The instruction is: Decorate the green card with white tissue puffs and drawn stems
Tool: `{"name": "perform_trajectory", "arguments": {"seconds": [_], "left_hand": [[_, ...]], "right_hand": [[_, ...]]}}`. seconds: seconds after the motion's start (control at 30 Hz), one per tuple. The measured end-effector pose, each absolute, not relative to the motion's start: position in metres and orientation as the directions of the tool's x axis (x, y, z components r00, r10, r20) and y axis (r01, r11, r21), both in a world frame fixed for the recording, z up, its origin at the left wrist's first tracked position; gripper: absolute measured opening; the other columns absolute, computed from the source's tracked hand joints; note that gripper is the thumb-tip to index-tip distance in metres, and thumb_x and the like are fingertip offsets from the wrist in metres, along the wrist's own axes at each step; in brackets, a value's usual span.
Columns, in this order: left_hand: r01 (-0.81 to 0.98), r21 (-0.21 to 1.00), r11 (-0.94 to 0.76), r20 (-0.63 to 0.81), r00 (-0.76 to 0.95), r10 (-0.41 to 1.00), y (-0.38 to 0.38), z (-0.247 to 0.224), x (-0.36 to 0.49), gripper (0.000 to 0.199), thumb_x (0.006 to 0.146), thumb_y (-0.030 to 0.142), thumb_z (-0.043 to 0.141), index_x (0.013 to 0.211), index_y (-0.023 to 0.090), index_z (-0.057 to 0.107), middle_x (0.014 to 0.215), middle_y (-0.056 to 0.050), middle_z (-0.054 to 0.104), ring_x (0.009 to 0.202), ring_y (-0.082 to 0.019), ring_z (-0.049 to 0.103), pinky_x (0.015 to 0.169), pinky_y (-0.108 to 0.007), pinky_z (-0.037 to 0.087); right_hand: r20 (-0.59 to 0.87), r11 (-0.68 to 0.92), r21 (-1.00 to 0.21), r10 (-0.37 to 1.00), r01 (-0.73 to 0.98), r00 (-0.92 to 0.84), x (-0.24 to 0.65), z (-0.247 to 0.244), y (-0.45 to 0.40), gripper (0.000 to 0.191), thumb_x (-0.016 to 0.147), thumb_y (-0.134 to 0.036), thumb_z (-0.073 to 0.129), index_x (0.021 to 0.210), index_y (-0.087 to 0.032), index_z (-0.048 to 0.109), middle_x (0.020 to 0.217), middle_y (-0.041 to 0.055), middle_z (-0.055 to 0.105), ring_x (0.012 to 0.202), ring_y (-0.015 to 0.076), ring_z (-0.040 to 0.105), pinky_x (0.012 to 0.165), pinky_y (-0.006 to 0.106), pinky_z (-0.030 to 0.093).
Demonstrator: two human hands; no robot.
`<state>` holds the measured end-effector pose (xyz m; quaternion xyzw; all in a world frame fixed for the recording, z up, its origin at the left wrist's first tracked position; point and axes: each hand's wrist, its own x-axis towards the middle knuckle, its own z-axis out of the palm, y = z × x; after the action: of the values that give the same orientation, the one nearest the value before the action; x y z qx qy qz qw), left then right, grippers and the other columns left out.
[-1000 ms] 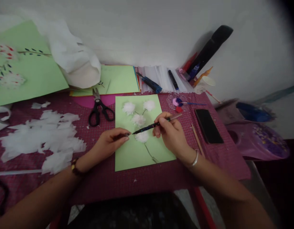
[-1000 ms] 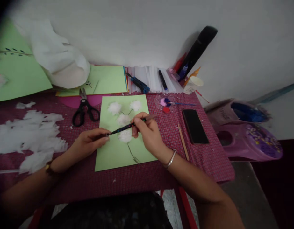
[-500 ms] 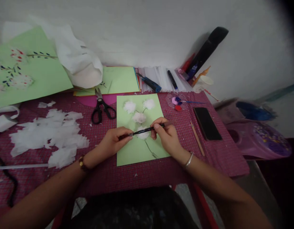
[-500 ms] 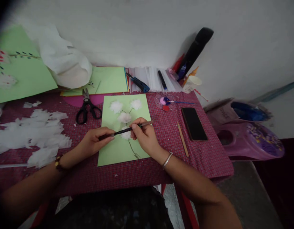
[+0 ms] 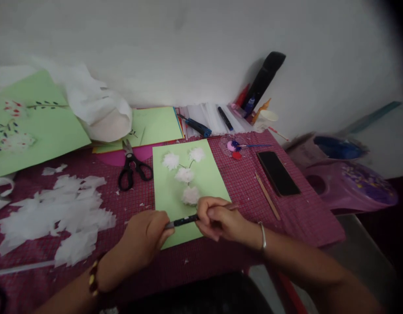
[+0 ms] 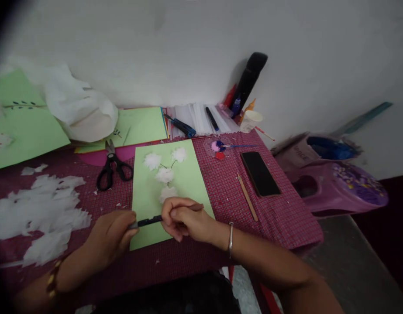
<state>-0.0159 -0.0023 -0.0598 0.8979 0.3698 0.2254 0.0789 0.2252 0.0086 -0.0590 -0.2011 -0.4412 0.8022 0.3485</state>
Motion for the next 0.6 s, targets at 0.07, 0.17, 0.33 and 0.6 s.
{"name": "perform_trajectory", "arguments": {"seconds": [0.07, 0.17, 0.33, 0.6], "left_hand": [[0.62, 0.183, -0.763, 0.368, 0.677, 0.638, -0.005, -0.06, -0.015, 0.039, 0.101, 0.03, 0.036, 0.067, 0.02, 0.052, 0.059, -0.002, 0.058, 0.052, -0.016, 0.051, 0.052, -0.029, 0.032], [0.599, 0.083, -0.797, 0.342, 0.734, 0.587, -0.001, -0.062, -0.013, 0.04, 0.101, 0.026, 0.035, 0.065, 0.02, 0.052, 0.057, -0.003, 0.056, 0.052, -0.017, 0.05, 0.054, -0.029, 0.031], [0.709, 0.199, -0.677, 0.182, 0.652, 0.736, 0.014, -0.072, -0.006, 0.035, 0.099, 0.035, 0.041, 0.07, 0.02, 0.053, 0.063, -0.004, 0.058, 0.058, -0.019, 0.054, 0.057, -0.028, 0.032], [0.418, 0.857, -0.301, 0.145, 0.365, 0.92, 0.029, -0.082, -0.004, 0.03, 0.093, 0.038, 0.047, 0.116, 0.018, 0.045, 0.064, 0.008, 0.046, 0.054, -0.013, 0.044, 0.053, -0.023, 0.033]], "right_hand": [[-0.007, -0.383, -0.839, 0.717, -0.386, -0.697, 0.224, -0.06, 0.009, 0.01, 0.082, -0.022, 0.045, 0.075, -0.02, 0.052, 0.048, -0.0074, 0.046, 0.04, 0.007, 0.035, 0.04, 0.022, 0.021], [0.011, -0.388, -0.832, 0.704, -0.397, -0.711, 0.222, -0.064, 0.012, 0.01, 0.079, -0.017, 0.043, 0.072, -0.02, 0.051, 0.046, -0.0073, 0.046, 0.039, 0.0072, 0.035, 0.04, 0.021, 0.024], [0.048, -0.294, -0.863, 0.762, -0.411, -0.646, 0.215, -0.071, 0.016, 0.009, 0.077, -0.018, 0.044, 0.073, -0.02, 0.052, 0.043, -0.0096, 0.043, 0.036, 0.0072, 0.033, 0.041, 0.019, 0.034], [0.101, 0.137, -0.987, 0.937, 0.087, -0.334, 0.236, -0.018, 0.052, 0.014, 0.087, -0.032, 0.047, 0.088, -0.02, 0.053, 0.06, -0.0054, 0.055, 0.046, 0.0082, 0.048, 0.044, 0.019, 0.038]]}}
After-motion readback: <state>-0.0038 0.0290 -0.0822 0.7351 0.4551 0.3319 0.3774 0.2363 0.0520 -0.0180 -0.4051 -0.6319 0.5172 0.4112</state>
